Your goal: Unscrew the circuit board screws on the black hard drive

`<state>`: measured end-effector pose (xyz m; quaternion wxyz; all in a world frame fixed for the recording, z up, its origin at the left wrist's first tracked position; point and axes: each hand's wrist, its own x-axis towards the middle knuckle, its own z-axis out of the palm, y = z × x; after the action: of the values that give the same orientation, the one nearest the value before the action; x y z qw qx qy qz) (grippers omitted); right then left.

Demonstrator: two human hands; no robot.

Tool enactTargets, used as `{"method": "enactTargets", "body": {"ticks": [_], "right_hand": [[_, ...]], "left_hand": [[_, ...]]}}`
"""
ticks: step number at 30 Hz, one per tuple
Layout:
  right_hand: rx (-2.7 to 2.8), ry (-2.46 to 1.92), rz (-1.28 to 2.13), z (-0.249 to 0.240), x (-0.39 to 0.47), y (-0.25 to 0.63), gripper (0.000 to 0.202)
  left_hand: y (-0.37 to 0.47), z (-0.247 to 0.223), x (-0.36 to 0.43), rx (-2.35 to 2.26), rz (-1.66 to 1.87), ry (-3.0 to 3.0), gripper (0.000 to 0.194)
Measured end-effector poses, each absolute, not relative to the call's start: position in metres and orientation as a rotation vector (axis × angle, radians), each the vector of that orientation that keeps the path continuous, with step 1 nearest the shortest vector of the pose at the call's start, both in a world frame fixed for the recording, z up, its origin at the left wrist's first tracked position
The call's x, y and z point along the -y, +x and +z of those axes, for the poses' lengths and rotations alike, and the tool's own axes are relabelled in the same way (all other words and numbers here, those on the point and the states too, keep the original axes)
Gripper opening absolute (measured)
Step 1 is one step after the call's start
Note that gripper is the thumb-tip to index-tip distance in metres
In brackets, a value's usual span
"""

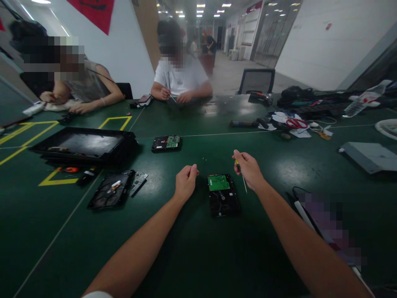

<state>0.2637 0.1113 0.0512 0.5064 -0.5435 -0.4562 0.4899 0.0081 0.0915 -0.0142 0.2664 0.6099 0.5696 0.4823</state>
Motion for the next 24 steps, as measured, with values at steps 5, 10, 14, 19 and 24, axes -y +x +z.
{"method": "enactTargets", "body": {"ticks": [5,10,14,19,24], "right_hand": [[1.214,-1.199,1.298,0.073,-0.112,0.237,0.042],[1.345,-1.063,1.342,0.084,-0.126,0.186,0.033],[1.491,-1.186,1.245,0.071,-0.14,0.149,0.027],[1.761,-1.296,1.121,0.057,-0.152,0.131,0.03],[2.053,-1.587,0.566,0.048,-0.186,0.165,0.018]], "left_hand": [[0.016,-0.014,-0.089,-1.272,1.346,1.572,0.035],[0.012,-0.012,-0.095,-0.992,1.337,1.299,0.052],[-0.001,-0.01,-0.103,-0.734,1.265,0.991,0.059],[-0.013,-0.008,-0.109,-0.674,1.246,0.877,0.046],[-0.017,-0.005,-0.114,-0.723,1.246,0.687,0.047]]}}
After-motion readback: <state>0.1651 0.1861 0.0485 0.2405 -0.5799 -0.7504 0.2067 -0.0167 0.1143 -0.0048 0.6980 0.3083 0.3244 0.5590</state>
